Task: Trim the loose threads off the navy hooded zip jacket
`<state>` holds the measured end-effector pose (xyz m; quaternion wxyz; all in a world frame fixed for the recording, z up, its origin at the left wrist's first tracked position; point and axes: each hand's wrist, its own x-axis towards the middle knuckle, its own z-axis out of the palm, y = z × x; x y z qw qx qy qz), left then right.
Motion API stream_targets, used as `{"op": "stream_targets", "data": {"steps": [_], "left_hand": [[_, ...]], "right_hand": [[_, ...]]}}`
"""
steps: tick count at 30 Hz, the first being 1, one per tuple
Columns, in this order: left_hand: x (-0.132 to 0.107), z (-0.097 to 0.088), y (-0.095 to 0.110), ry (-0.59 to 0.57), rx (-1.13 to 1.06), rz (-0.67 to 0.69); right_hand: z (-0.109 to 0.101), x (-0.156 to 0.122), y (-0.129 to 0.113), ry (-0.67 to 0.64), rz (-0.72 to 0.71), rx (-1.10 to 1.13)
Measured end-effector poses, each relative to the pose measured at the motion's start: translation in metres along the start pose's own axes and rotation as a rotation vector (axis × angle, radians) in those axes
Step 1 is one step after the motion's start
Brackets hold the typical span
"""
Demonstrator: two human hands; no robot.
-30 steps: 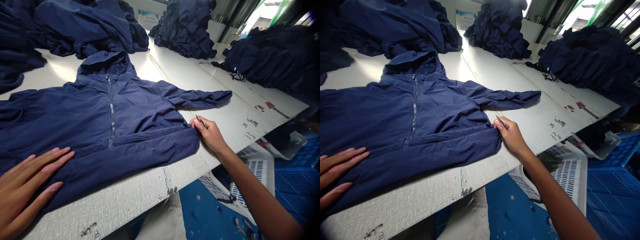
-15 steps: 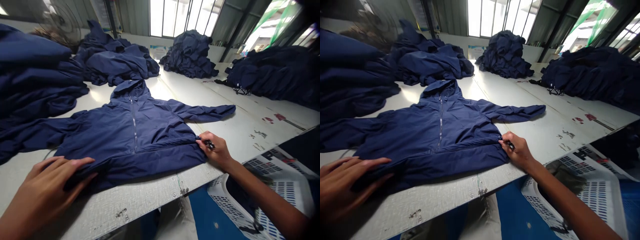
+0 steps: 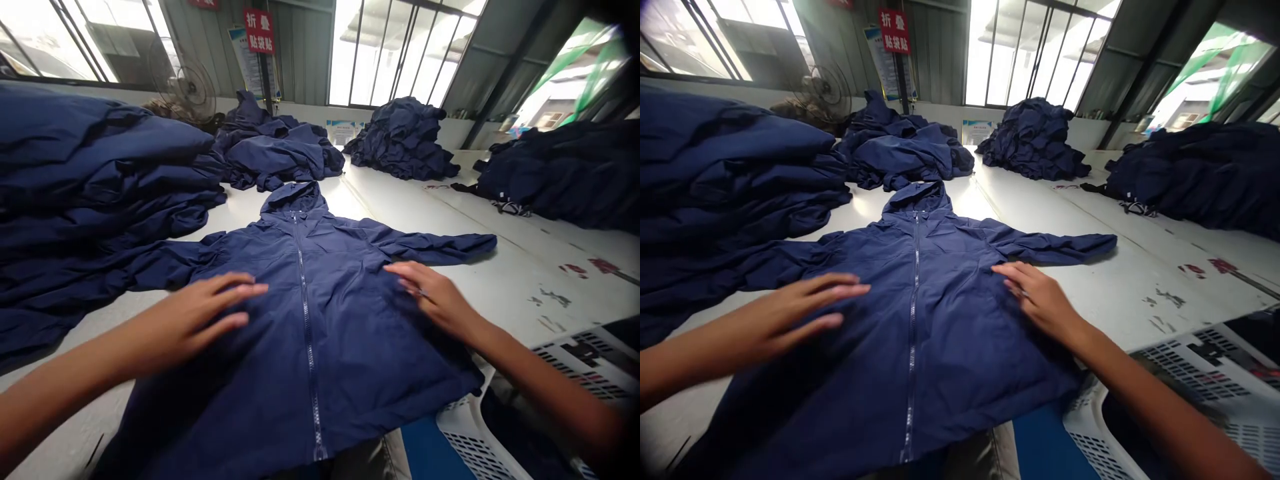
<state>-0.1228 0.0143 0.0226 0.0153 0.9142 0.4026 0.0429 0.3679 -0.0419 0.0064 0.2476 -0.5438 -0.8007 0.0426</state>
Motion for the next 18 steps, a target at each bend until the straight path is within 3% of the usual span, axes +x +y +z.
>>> {"op": "stream_targets", "data": {"steps": [1, 3, 6, 11, 15, 18], "left_hand": [[0.033, 0.002, -0.012, -0.043, -0.008, -0.066], [0.092, 0.013, -0.041, -0.011, 0.014, -0.180], [0.145, 0.037, -0.088, 0.026, 0.023, -0.347], [0.165, 0.071, -0.145, 0.032, -0.008, -0.431], [0.180, 0.080, -0.166, 0.051, -0.024, -0.414], [0.194, 0.081, -0.172, 0.081, -0.023, -0.412]], "right_hand": [[0.014, 0.023, 0.007, -0.049, -0.025, -0.082], [0.041, 0.065, 0.023, -0.066, -0.013, -0.128], [0.071, 0.108, 0.053, -0.050, 0.026, -0.156], [0.095, 0.131, 0.107, -0.020, 0.068, -0.124], [0.101, 0.143, 0.135, -0.001, 0.050, -0.072], [0.100, 0.151, 0.142, 0.018, 0.026, -0.037]]}}
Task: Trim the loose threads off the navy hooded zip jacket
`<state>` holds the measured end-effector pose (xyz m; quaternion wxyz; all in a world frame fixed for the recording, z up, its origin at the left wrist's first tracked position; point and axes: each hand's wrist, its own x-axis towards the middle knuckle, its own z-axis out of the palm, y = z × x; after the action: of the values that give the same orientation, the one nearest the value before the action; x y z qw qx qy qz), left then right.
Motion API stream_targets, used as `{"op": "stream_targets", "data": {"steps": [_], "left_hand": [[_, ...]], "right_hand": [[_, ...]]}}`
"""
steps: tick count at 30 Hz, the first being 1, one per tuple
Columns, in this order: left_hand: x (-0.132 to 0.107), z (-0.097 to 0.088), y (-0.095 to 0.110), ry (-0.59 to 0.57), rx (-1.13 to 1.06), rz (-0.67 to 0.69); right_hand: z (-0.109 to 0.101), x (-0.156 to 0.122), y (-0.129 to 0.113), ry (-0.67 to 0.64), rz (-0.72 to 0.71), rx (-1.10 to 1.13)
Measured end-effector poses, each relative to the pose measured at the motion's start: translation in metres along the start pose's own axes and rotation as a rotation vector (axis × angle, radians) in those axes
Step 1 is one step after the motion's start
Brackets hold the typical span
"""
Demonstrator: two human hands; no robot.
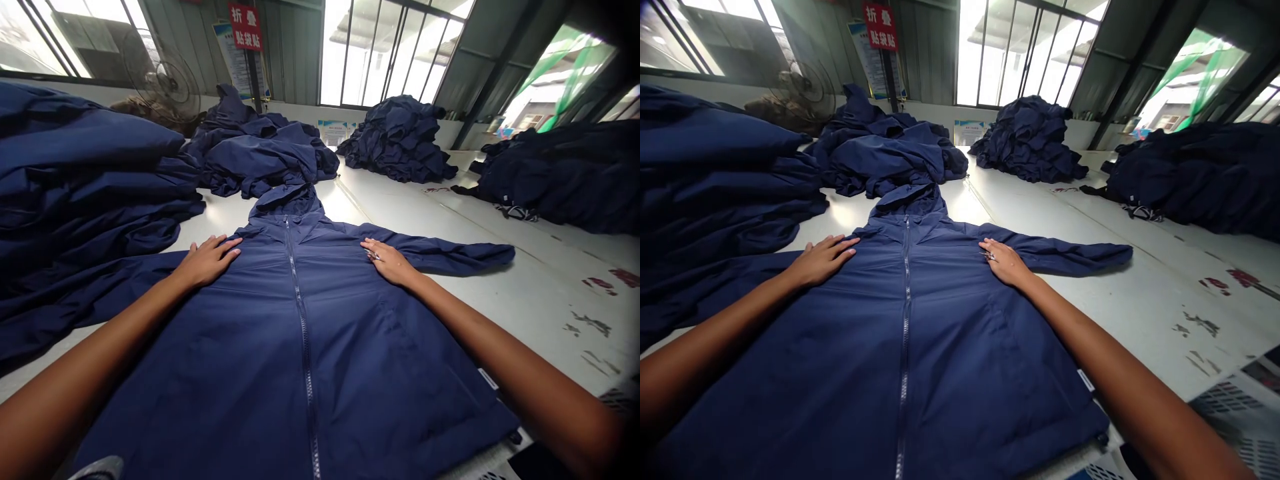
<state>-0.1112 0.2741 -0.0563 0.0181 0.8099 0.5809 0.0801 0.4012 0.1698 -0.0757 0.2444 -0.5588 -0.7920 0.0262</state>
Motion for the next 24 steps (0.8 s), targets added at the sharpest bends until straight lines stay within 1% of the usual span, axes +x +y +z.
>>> {"op": "stream_targets", "data": {"steps": [3, 6, 8, 14, 20, 24], "left_hand": [[0.007, 0.000, 0.002, 0.046, 0.005, 0.002], [0.006, -0.002, 0.004, 0.072, 0.011, 0.024], [0.004, -0.004, 0.005, 0.072, 0.013, 0.049], [0.001, -0.008, 0.010, 0.079, 0.026, 0.079], [-0.002, -0.010, 0.013, 0.100, 0.027, 0.094], [-0.001, -0.008, 0.011, 0.112, 0.027, 0.099]], "right_hand": [[-0.004, 0.001, -0.003, 0.015, -0.050, 0.031], [-0.008, -0.002, -0.007, 0.005, -0.111, 0.065], [-0.011, -0.003, -0.008, 0.017, -0.121, 0.092], [-0.016, -0.003, -0.009, 0.107, -0.083, 0.150], [-0.014, -0.002, -0.014, 0.082, -0.070, 0.178], [-0.019, -0.003, -0.015, 0.119, -0.030, 0.210]]}}
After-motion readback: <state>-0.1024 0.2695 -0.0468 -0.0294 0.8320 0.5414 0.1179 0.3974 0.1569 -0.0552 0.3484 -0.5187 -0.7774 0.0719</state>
